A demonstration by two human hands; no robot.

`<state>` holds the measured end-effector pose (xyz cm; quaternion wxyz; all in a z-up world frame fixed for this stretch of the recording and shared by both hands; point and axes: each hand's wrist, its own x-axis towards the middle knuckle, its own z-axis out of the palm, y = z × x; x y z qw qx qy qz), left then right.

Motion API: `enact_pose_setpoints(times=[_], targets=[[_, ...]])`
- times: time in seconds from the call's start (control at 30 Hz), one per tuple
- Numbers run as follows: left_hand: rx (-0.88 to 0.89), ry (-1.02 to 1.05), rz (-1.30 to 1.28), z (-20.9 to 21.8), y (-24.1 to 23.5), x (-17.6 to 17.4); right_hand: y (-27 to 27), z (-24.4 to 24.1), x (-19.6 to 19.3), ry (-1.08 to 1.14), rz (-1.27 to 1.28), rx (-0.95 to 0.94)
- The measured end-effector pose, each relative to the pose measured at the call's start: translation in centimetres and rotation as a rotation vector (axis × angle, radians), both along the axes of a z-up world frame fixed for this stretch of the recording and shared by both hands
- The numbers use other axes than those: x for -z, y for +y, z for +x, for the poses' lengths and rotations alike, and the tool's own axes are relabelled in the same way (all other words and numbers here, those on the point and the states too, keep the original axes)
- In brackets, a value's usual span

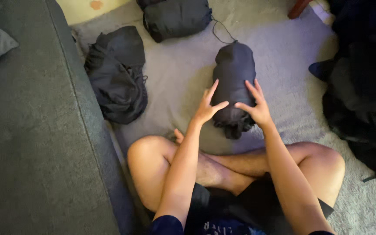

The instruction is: The person compresses and zips black fabric items into storage bags while sitting on the floor.

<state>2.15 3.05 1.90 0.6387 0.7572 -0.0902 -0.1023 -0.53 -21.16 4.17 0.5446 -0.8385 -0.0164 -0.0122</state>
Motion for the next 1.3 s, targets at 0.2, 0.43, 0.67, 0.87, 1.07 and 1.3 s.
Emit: enact_pose_setpoints(times=[0.2, 0.43, 0.67, 0.87, 1.07, 1.3], targets=[[-0.092, -0.319, 0.267, 1.1, 1.3, 2.6, 0.9, 0.1, 1.1, 0.087, 0.205, -0.015], [0.038, -0.420, 0.208, -0.1, 1.1, 1.4, 2.8, 0.8, 4.4, -0.279, -0.214, -0.012], [-0.162, -0.646, 0.330, -0.5, -0.2, 3.0, 2.3, 0.1, 6.7, -0.569, -0.277, 0.137], [-0.240, -0.635, 0.441, -0.8, -0.8, 2.0, 1.8, 0.7, 4.9, -0.578, -0.296, 0.168], [-0.188, -0.309, 0.301, -1.7, -1.1, 1.4, 3.5, 1.0, 5.2, -0.504, -0.281, 0.068], [-0.305, -0.445, 0.395, -2.1, -2.5, 2.8, 2.5, 0.4, 6.2, -0.650, -0.315, 0.226]])
